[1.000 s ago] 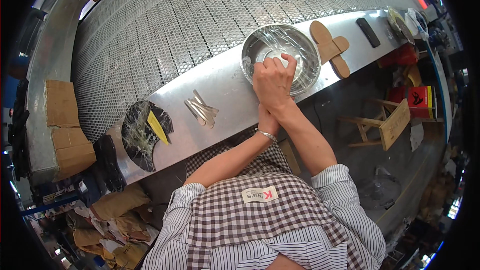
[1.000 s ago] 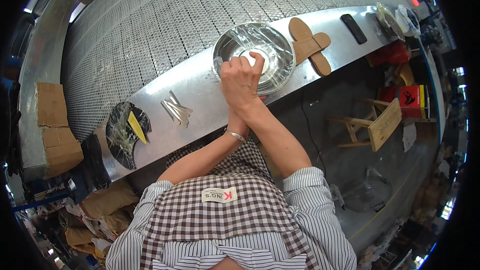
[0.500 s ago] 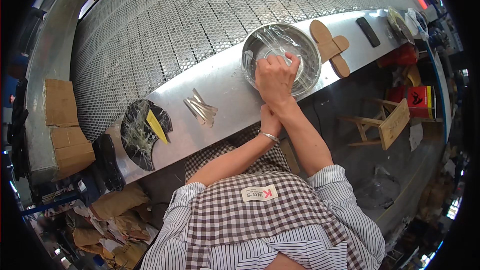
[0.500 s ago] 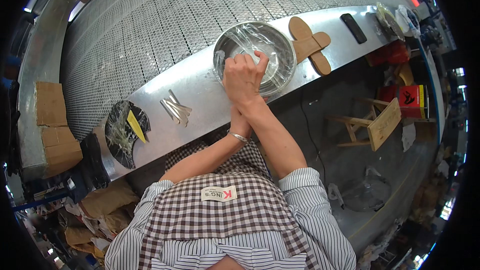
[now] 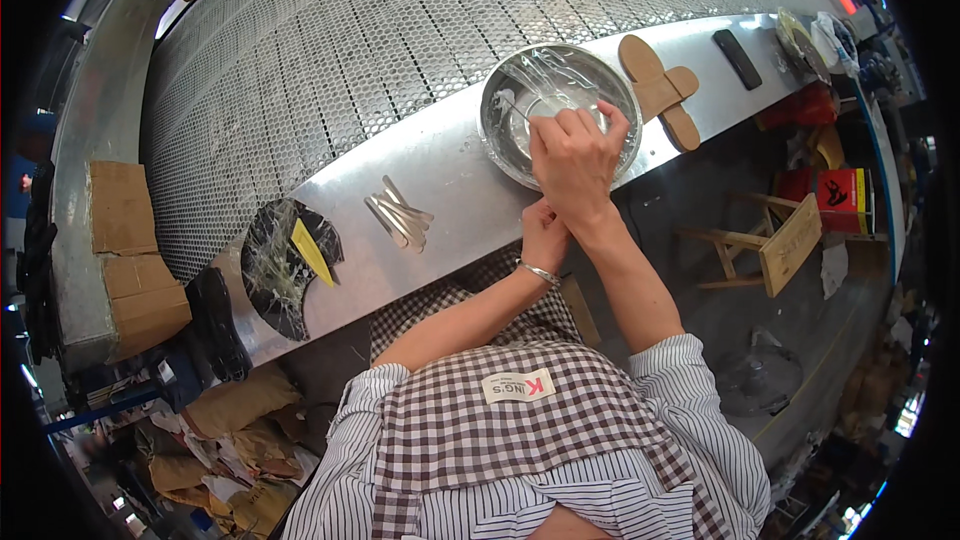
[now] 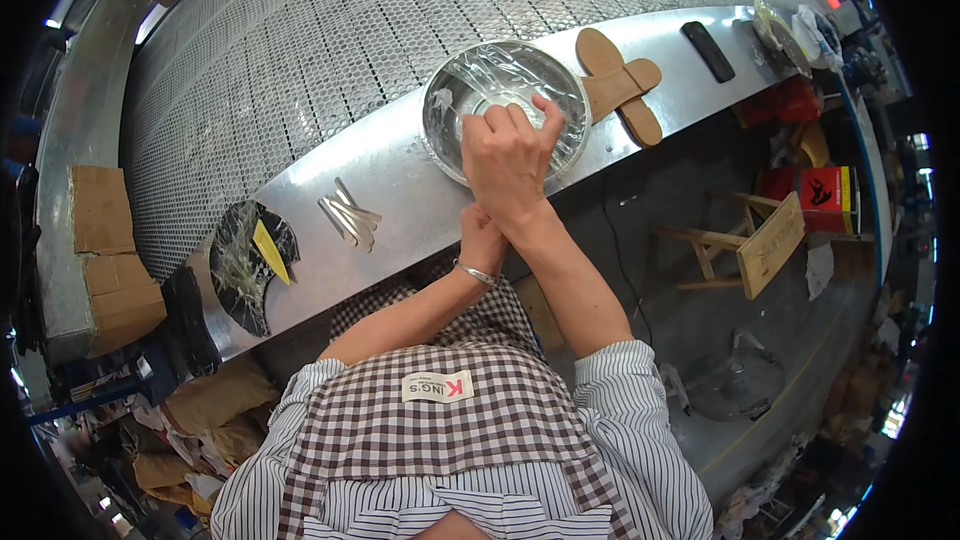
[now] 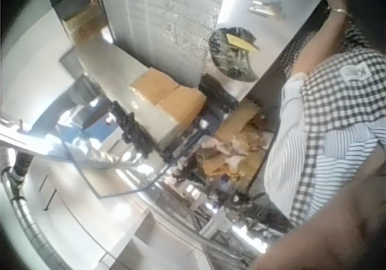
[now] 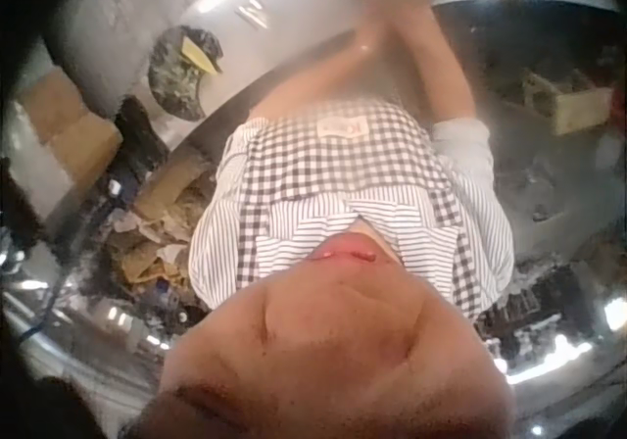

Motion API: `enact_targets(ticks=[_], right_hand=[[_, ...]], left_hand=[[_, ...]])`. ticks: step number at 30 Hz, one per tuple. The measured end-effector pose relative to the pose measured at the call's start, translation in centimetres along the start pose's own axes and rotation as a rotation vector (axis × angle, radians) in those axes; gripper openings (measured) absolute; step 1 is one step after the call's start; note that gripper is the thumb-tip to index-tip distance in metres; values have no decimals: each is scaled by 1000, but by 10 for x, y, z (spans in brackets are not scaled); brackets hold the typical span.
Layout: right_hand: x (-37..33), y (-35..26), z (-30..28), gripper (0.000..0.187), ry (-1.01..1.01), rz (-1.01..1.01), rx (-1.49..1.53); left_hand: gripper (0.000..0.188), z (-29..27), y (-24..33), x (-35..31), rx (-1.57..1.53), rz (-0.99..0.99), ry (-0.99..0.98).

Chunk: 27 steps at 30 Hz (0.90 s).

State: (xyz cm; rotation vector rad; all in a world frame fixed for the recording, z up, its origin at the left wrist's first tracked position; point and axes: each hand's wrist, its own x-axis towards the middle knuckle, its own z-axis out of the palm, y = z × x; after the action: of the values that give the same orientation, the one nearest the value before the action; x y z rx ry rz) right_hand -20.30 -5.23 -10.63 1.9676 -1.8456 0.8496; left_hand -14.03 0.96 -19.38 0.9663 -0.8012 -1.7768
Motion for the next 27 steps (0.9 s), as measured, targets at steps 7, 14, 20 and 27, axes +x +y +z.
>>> enact_targets(ticks=[7,14,20,27], right_hand=[[-20,11,-18,6,-143,-77,38],[-24,8,-16,10,-191,-97,49],[-24,9,-10,13,-151,-116,82],[-21,11,-5,12,-148,-140,115]], left_hand=[[10,-1,-3,4,25,-11,21],[10,-6,-3,3,105,24,5],[10,-12,-7,5,91,-20,-17],[7,-14,-6,5,75,-50,-71]])
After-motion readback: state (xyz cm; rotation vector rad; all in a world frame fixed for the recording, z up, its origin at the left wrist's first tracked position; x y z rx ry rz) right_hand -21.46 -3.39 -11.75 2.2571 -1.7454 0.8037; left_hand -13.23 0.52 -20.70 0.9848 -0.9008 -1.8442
